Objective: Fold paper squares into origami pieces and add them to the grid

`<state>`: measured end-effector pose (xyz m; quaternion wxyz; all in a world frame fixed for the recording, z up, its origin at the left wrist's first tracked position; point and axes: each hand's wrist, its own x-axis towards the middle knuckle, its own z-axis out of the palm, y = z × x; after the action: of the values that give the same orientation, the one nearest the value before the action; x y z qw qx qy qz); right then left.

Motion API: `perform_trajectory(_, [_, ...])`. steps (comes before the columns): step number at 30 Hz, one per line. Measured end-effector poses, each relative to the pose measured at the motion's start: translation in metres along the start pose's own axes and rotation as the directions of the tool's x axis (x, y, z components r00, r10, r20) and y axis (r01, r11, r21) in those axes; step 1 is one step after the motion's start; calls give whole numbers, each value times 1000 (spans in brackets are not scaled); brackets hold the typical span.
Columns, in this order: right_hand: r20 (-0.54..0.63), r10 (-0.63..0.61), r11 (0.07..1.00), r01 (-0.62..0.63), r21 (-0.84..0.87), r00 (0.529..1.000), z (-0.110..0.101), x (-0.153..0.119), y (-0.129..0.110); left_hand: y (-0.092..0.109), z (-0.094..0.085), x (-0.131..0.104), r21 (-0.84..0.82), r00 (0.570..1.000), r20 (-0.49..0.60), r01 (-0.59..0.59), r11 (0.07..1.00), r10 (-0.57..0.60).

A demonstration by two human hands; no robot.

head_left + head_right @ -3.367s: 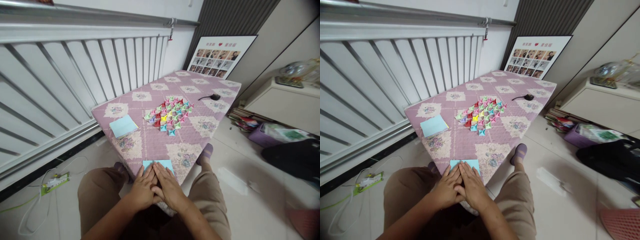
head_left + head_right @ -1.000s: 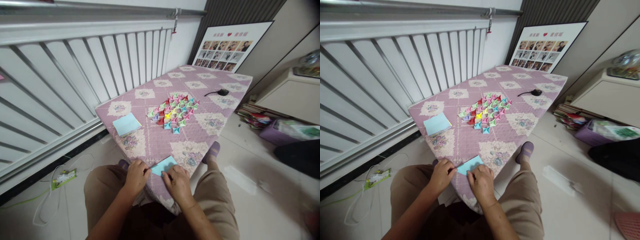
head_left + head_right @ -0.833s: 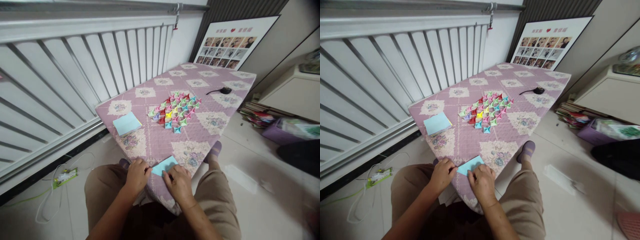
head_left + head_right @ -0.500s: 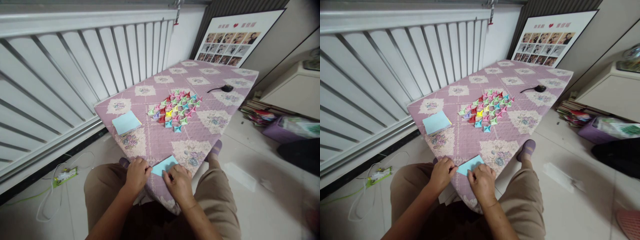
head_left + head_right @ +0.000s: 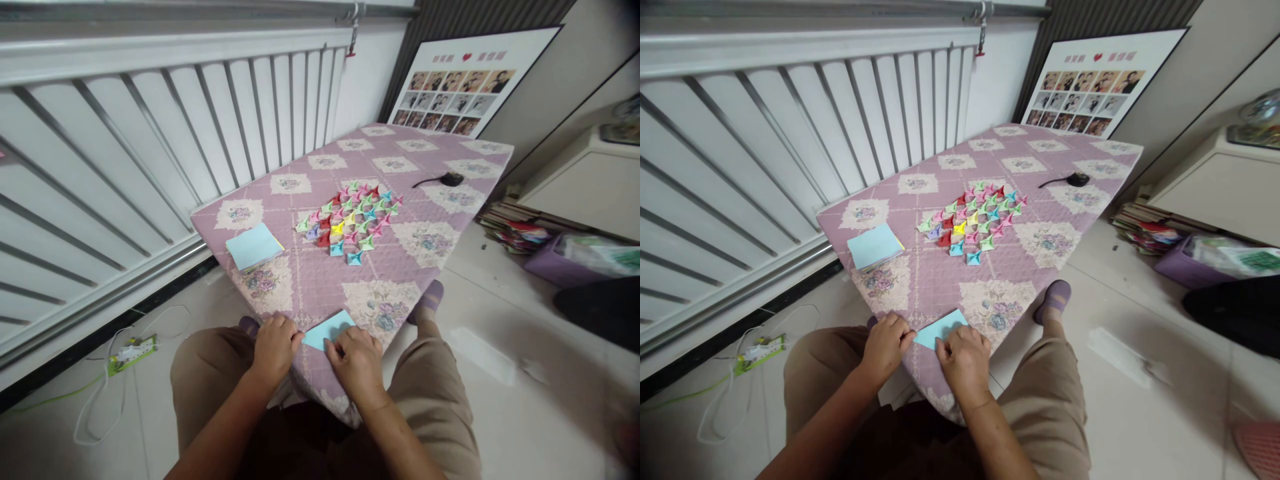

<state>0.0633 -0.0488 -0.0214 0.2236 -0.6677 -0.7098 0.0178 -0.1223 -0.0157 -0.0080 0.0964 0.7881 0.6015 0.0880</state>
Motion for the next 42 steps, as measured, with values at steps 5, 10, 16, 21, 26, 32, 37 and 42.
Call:
perform_trajectory(5, [12, -1, 1000, 1, -20, 1000, -1, 1, -1, 15, -5, -9, 48, 998, -53, -41, 998, 44])
perform_trajectory(10, [8, -11, 1000, 12, -17, 1000, -2, 0, -1, 34, 4, -24, -43, 977, -31, -211, 977, 210])
perform_trajectory(16, [-18, -28, 997, 30, 77, 999, 0, -4, 7, 22, 5, -18, -43, 973, 25, -227, 973, 228])
perform_trajectory(21, [-10, -86, 977, 86, 194, 996, -3, -5, 18, 15, 0, -9, 74, 930, 67, -366, 928, 361])
perform_trajectory(26, [-4, -200, 967, 198, 162, 980, -15, -6, 9, 11, -2, -5, 102, 892, 70, -453, 886, 447])
perform_trajectory(32, [76, -312, 949, 315, -32, 947, -21, -1, -1, 10, -8, -1, 119, 884, 63, -468, 876, 463])
perform_trajectory(37, [10, -312, 942, 308, 133, 950, -35, 15, -5, 13, -34, 9, -55, 910, -66, -413, 909, 410])
perform_trajectory(42, [91, 43, 747, -92, 659, 995, -45, 37, -9, 10, -75, 20, -343, 808, -582, -350, 872, 95])
